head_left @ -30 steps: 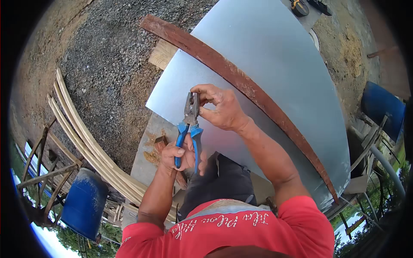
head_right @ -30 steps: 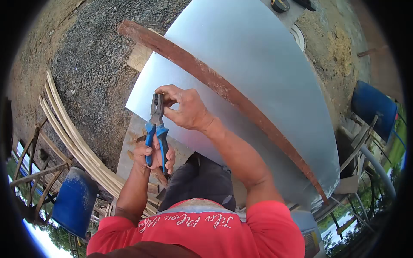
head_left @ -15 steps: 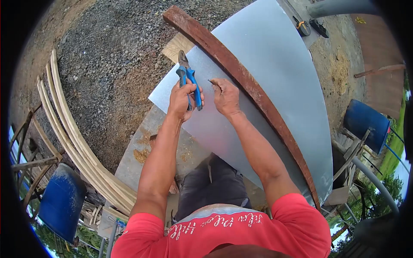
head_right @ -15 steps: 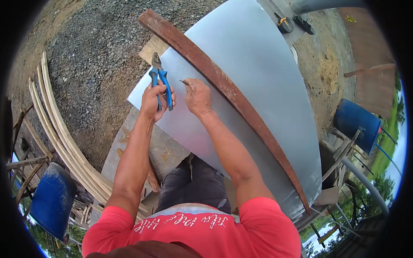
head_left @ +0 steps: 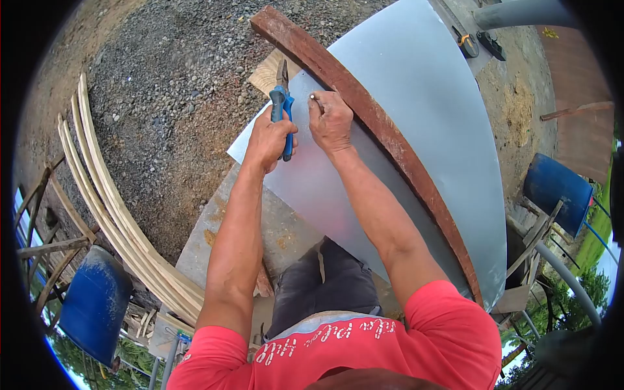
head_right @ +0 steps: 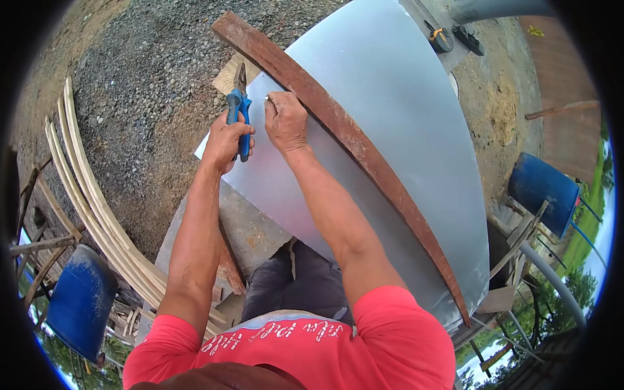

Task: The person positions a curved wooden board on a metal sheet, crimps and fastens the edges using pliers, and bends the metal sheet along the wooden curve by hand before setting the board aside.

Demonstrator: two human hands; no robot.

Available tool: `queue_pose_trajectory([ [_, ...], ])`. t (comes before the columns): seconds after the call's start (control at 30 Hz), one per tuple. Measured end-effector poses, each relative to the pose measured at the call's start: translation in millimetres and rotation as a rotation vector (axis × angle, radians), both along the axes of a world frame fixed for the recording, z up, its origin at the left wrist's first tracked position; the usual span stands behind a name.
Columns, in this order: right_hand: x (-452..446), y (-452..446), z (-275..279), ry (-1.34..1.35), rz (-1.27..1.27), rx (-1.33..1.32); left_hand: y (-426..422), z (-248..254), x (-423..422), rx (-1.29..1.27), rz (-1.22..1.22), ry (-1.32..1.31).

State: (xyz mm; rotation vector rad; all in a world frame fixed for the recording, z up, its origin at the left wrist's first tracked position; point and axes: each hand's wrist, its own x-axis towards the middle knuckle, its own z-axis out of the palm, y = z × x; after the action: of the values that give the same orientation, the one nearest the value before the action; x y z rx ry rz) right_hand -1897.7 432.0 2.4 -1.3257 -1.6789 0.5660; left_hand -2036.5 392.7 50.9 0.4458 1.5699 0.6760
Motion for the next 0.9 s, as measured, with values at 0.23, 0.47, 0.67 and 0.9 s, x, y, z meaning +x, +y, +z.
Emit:
queue_pose_trajectory([
  [0.23, -39, 29, -20, -0.174, -0.121, 0.051, -80, -7, -32, 0.101, -0.065, 0.321],
  [0.47, -50, 41, -37, -0.163, -0.244, 0.112, -103, -19, -37, 0.164, -0.136, 0.458],
  [0.67, -48, 35, -28, -0.098, -0.296, 0.103, -72, -23, -43, 0.187, -0.209, 0.528],
  [0.9, -33, 24, -26, -0.099, -0.292, 0.117, -73, -21, -44, 0.219, -0.221, 0.581],
])
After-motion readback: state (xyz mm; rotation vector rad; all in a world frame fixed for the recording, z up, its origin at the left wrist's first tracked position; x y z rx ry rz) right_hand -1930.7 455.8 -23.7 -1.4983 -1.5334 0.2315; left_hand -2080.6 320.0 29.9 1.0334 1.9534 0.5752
